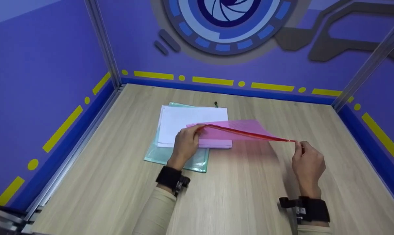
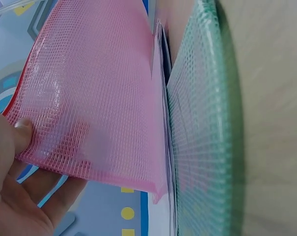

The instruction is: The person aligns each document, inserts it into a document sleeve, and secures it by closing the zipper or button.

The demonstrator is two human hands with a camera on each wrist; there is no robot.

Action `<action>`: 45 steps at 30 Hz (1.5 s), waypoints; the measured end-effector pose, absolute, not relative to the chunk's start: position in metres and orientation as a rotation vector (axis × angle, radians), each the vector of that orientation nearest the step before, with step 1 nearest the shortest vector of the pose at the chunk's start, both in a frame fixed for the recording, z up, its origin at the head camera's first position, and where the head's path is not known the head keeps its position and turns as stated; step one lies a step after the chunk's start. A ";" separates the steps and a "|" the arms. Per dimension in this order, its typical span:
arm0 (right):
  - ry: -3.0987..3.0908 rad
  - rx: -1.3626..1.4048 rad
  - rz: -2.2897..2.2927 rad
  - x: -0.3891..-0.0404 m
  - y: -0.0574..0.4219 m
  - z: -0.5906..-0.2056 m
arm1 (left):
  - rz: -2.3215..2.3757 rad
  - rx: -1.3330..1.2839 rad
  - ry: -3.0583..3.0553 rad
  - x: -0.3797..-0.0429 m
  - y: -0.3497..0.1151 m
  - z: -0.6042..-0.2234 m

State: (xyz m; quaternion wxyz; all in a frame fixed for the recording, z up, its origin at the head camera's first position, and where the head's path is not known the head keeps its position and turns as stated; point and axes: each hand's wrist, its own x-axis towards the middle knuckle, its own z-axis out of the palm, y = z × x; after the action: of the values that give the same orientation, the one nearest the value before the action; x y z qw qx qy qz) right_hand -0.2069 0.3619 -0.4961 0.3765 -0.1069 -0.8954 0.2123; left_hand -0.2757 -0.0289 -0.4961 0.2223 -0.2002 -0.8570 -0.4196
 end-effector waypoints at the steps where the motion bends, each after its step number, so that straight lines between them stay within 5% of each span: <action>1: -2.286 -0.276 0.548 -0.207 0.363 -0.496 | -1.160 -0.554 -2.357 -0.276 -0.028 -0.496; 18: -2.185 -0.254 0.761 -0.212 0.359 -0.501 | -1.127 -0.629 -2.194 -0.270 -0.022 -0.490; 29: -2.312 -0.076 2.005 -0.210 0.317 -0.496 | -0.956 -0.991 -2.226 -0.256 0.011 -0.495; 45: -2.028 -0.357 2.604 -0.211 0.304 -0.509 | -0.860 -1.159 -2.421 -0.247 0.022 -0.500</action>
State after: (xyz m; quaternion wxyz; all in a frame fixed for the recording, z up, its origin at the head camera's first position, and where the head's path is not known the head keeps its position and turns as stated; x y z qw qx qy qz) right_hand -0.2112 0.3039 -0.5088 -0.0889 -0.1073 -0.6084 0.7813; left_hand -0.2474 0.0221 -0.4999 0.1607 -0.4059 -0.8478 -0.3010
